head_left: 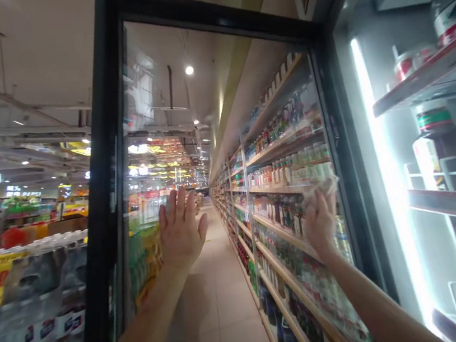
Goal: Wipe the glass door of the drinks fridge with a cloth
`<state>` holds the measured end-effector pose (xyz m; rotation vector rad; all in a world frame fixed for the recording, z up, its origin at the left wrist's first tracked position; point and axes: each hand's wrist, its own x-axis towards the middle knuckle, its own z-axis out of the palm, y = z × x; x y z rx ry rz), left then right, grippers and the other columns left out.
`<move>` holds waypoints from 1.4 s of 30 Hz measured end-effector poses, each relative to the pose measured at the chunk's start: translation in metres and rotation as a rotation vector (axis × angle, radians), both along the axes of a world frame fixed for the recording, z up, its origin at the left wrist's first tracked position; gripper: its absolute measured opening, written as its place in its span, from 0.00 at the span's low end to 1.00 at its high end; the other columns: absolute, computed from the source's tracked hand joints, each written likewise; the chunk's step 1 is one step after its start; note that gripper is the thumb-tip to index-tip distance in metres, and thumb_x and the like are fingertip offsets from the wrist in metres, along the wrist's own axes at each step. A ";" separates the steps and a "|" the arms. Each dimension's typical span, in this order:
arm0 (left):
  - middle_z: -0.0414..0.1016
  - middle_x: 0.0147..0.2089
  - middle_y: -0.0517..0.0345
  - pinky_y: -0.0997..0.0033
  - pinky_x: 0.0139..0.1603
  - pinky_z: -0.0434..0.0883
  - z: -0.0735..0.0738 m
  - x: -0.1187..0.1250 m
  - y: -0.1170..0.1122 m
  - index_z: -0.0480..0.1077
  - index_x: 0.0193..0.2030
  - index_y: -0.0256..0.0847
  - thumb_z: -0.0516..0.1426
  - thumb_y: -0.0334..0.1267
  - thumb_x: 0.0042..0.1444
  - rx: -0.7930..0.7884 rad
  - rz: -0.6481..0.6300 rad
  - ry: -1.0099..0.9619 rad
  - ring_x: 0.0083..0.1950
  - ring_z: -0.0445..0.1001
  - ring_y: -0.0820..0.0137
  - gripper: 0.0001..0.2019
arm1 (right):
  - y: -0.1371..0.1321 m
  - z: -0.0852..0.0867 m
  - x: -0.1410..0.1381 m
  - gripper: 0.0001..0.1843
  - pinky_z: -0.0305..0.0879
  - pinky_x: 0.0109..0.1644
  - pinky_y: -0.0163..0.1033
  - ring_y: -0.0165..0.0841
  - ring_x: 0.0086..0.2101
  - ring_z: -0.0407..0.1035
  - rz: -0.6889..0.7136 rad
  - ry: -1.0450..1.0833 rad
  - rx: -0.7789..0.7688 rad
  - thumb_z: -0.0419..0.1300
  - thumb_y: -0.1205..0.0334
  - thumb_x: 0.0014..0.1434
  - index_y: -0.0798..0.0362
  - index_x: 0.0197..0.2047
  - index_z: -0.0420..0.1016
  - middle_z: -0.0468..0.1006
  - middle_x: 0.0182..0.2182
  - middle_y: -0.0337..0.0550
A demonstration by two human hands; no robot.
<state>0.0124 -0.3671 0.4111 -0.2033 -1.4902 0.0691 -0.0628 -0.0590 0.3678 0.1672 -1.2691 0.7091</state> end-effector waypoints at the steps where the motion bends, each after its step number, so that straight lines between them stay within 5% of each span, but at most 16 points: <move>1: 0.53 0.67 0.42 0.49 0.67 0.48 0.000 0.000 0.000 0.52 0.65 0.37 0.49 0.41 0.60 -0.003 0.001 0.002 0.70 0.47 0.58 0.27 | -0.019 -0.005 0.005 0.25 0.51 0.61 0.62 0.47 0.64 0.47 0.010 0.016 0.118 0.46 0.62 0.60 0.56 0.60 0.63 0.56 0.63 0.59; 4: 0.53 0.67 0.42 0.50 0.67 0.48 0.000 0.000 -0.002 0.52 0.65 0.36 0.49 0.41 0.61 -0.013 0.003 0.008 0.70 0.46 0.59 0.27 | -0.076 -0.023 0.023 0.23 0.53 0.62 0.57 0.43 0.64 0.46 0.011 0.054 0.597 0.50 0.65 0.59 0.50 0.58 0.64 0.58 0.63 0.50; 6: 0.53 0.67 0.42 0.50 0.67 0.48 0.000 0.001 -0.002 0.53 0.65 0.36 0.49 0.41 0.61 -0.017 0.002 0.009 0.70 0.46 0.59 0.26 | -0.086 -0.027 0.027 0.21 0.52 0.63 0.55 0.41 0.64 0.48 -0.005 0.066 0.737 0.52 0.65 0.58 0.48 0.56 0.66 0.60 0.62 0.47; 12: 0.54 0.67 0.42 0.49 0.67 0.48 0.000 0.003 0.000 0.54 0.64 0.37 0.49 0.41 0.60 -0.004 0.008 0.000 0.70 0.47 0.58 0.26 | -0.031 0.011 0.008 0.23 0.54 0.58 0.65 0.49 0.63 0.50 -0.038 0.052 0.066 0.48 0.63 0.60 0.56 0.58 0.65 0.59 0.62 0.60; 14: 0.54 0.67 0.41 0.49 0.67 0.49 0.000 0.003 0.001 0.55 0.64 0.36 0.49 0.41 0.60 -0.003 0.003 0.007 0.70 0.47 0.58 0.26 | -0.045 0.016 0.012 0.23 0.54 0.59 0.63 0.48 0.63 0.49 -0.013 0.056 0.130 0.48 0.63 0.60 0.54 0.59 0.64 0.58 0.62 0.58; 18: 0.55 0.67 0.41 0.50 0.67 0.49 0.000 0.003 -0.001 0.55 0.64 0.36 0.49 0.41 0.60 -0.013 -0.002 0.010 0.70 0.47 0.58 0.26 | -0.104 0.000 0.032 0.23 0.53 0.63 0.54 0.40 0.65 0.46 0.006 0.083 0.618 0.50 0.64 0.60 0.49 0.58 0.63 0.59 0.63 0.49; 20: 0.55 0.66 0.41 0.50 0.66 0.49 0.000 0.002 -0.003 0.56 0.63 0.36 0.49 0.41 0.60 -0.021 0.010 0.014 0.70 0.48 0.58 0.25 | -0.108 -0.006 0.033 0.22 0.52 0.63 0.53 0.39 0.64 0.47 -0.013 0.086 0.695 0.51 0.64 0.60 0.48 0.58 0.63 0.60 0.62 0.47; 25: 0.56 0.66 0.40 0.50 0.66 0.50 -0.001 0.000 -0.003 0.57 0.62 0.34 0.50 0.41 0.60 -0.034 0.044 0.027 0.69 0.49 0.57 0.25 | -0.063 0.016 0.013 0.24 0.53 0.59 0.61 0.47 0.63 0.49 -0.063 0.071 0.156 0.46 0.63 0.62 0.54 0.61 0.61 0.58 0.62 0.58; 27: 0.56 0.66 0.40 0.51 0.66 0.50 -0.001 0.000 -0.002 0.56 0.63 0.34 0.50 0.40 0.60 -0.033 0.042 0.030 0.69 0.49 0.57 0.25 | -0.069 0.025 0.014 0.24 0.53 0.60 0.61 0.47 0.64 0.48 -0.061 0.065 0.096 0.46 0.62 0.62 0.56 0.61 0.61 0.58 0.62 0.59; 31: 0.55 0.66 0.41 0.50 0.66 0.50 -0.001 0.002 -0.003 0.56 0.63 0.35 0.49 0.41 0.60 -0.036 0.023 0.025 0.69 0.49 0.58 0.25 | -0.119 0.022 0.033 0.23 0.51 0.64 0.50 0.38 0.65 0.45 -0.060 0.095 0.582 0.48 0.63 0.61 0.51 0.59 0.63 0.62 0.61 0.49; 33: 0.55 0.67 0.41 0.50 0.66 0.50 -0.001 0.002 -0.004 0.56 0.63 0.35 0.49 0.41 0.60 -0.040 0.021 0.020 0.69 0.48 0.58 0.25 | -0.123 0.021 0.035 0.22 0.48 0.65 0.48 0.35 0.65 0.46 -0.080 0.096 0.717 0.49 0.63 0.61 0.48 0.58 0.64 0.63 0.61 0.45; 35: 0.55 0.67 0.41 0.50 0.66 0.50 -0.001 0.002 -0.005 0.55 0.63 0.35 0.49 0.41 0.60 -0.046 0.024 0.020 0.69 0.48 0.58 0.25 | -0.099 0.030 0.029 0.21 0.47 0.65 0.51 0.36 0.64 0.48 -0.101 0.053 0.612 0.48 0.63 0.61 0.48 0.58 0.65 0.63 0.61 0.46; 39: 0.53 0.67 0.41 0.50 0.66 0.49 -0.002 0.002 -0.003 0.53 0.65 0.36 0.49 0.41 0.60 -0.030 0.030 0.000 0.70 0.46 0.58 0.26 | -0.034 0.066 0.008 0.24 0.50 0.61 0.62 0.48 0.62 0.51 -0.087 -0.053 0.065 0.46 0.62 0.60 0.59 0.58 0.65 0.60 0.61 0.60; 42: 0.52 0.68 0.42 0.49 0.66 0.48 -0.002 0.002 -0.001 0.52 0.65 0.37 0.48 0.41 0.60 -0.014 0.010 -0.014 0.70 0.46 0.58 0.27 | -0.043 0.079 0.010 0.25 0.51 0.61 0.61 0.48 0.63 0.49 -0.042 -0.043 0.093 0.45 0.62 0.60 0.60 0.58 0.65 0.60 0.61 0.60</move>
